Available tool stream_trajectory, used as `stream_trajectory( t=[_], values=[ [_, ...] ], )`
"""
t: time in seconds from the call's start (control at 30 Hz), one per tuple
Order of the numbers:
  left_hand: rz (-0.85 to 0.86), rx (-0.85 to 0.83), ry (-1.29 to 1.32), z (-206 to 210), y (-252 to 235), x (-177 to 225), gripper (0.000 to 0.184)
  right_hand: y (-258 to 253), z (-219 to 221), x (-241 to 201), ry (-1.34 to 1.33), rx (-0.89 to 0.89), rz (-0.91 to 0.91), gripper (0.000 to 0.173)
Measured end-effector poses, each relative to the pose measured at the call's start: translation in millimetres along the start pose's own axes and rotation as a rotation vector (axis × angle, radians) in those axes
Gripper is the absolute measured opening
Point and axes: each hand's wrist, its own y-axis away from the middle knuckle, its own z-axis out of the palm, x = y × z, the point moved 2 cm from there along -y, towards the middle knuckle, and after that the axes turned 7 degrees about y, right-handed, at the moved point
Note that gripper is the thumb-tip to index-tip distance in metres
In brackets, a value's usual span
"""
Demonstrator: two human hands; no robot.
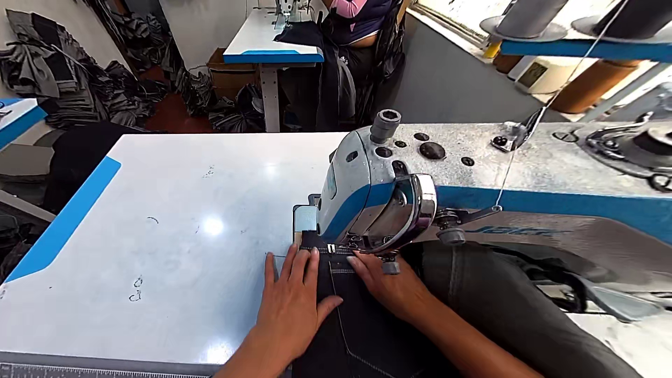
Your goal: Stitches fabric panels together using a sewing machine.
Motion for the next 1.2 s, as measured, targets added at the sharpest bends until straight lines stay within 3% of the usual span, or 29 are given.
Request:
stream_trajectory(
  t=[0.1, 0.4, 0.53, 0.8, 1.2],
  values=[
    [-0.085, -0.139, -0.004, -10.1, -25.8, -4.5, 0.093, -21.2, -3.5, 3.8, -0.045, -0.116, 0.087, 0.024],
    [-0.058, 0.025, -0.104, -1.2, -14.3, 0.3, 0.098, -20.5, -1.8, 4.2, 0.038, -0.134, 0.04, 0.024],
    [-0.092, 0.028, -0.088, 0.4, -16.9, 6.1, 0.097, -28.4, -12.6, 8.7, -0.103, -0.286, 0.175, 0.022],
    [-0.074, 0.043, -0.087, 0.2, -19.8, 1.2, 0.096, -27.6, -7.3, 7.7, -0.103, -0.119, 0.127, 0.018],
    [-0.063, 0.05, -0.104, 1.6, -17.9, 1.0, 0.097, -24.5, -4.1, 8.4, -0.108, -0.14, 0.174, 0.018]
  ],
)
